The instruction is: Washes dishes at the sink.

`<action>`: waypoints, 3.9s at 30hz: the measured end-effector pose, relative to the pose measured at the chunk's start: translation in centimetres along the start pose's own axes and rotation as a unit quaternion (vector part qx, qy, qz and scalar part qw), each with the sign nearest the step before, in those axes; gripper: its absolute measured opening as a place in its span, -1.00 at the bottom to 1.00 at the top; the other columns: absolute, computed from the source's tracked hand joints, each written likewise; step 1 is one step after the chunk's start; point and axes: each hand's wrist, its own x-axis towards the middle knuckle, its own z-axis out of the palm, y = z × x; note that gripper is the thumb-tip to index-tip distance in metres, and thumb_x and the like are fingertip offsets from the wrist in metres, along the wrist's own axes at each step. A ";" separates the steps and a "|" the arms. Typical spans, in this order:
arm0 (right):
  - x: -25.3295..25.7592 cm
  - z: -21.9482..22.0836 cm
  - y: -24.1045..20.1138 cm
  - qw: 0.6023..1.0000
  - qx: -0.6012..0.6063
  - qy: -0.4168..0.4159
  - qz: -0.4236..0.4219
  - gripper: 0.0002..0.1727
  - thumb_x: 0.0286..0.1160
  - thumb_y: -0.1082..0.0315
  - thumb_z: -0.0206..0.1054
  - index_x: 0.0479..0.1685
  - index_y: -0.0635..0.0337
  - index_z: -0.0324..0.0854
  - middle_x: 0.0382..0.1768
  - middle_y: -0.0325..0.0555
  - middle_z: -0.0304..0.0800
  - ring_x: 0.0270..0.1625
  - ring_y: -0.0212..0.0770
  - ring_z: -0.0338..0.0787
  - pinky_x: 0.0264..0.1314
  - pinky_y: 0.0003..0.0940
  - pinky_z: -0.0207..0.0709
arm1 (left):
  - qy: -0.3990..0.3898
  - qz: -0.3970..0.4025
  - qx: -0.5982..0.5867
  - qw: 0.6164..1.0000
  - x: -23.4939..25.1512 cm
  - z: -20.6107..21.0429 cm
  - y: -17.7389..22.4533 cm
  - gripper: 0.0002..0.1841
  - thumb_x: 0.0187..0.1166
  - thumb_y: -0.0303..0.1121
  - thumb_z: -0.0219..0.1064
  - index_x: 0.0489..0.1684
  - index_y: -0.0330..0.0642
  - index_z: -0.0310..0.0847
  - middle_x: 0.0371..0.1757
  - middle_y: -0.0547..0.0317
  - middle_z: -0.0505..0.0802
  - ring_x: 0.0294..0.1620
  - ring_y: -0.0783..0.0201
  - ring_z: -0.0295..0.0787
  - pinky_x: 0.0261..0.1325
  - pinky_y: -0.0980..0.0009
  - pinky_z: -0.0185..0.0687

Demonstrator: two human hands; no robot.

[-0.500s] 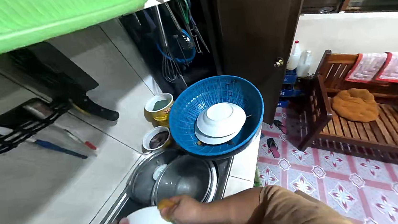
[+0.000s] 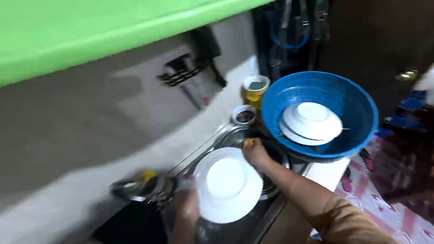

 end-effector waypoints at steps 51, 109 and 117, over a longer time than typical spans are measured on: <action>-4.3 10.2 10.3 0.728 -0.451 -0.078 -0.510 -0.33 0.76 -0.13 -0.14 0.85 -0.24 0.22 0.90 -0.40 0.05 0.94 -0.16 -0.09 0.93 0.29 -0.19 | 0.119 -0.083 -0.544 0.826 2.3 1.3 -12.9 -0.43 0.86 0.07 -0.10 0.55 -0.18 0.45 0.32 -0.11 0.79 0.33 0.01 0.76 0.36 -0.13 0.70; 3.8 3.9 13.9 0.965 -0.246 0.022 -0.089 -0.44 0.82 -0.09 -0.08 0.44 0.01 0.64 0.19 0.01 0.85 0.25 -0.03 0.83 0.36 0.11 0.68 | 0.082 -0.122 -0.448 0.882 1.0 0.7 -8.4 -0.50 0.87 -0.01 -0.05 0.53 -0.17 0.46 0.30 -0.05 0.79 0.28 0.09 0.77 0.29 -0.05 0.73; 5.0 0.6 15.4 0.995 -0.094 0.016 0.026 -0.61 0.78 0.12 0.04 0.25 0.02 0.72 0.05 -0.01 0.86 0.07 -0.06 0.85 0.09 0.12 0.73 | 0.016 0.000 -0.019 1.000 5.1 1.0 -3.2 -0.58 0.81 -0.14 0.16 0.33 -0.34 0.62 0.18 -0.13 0.81 0.22 0.14 0.76 0.37 0.13 0.65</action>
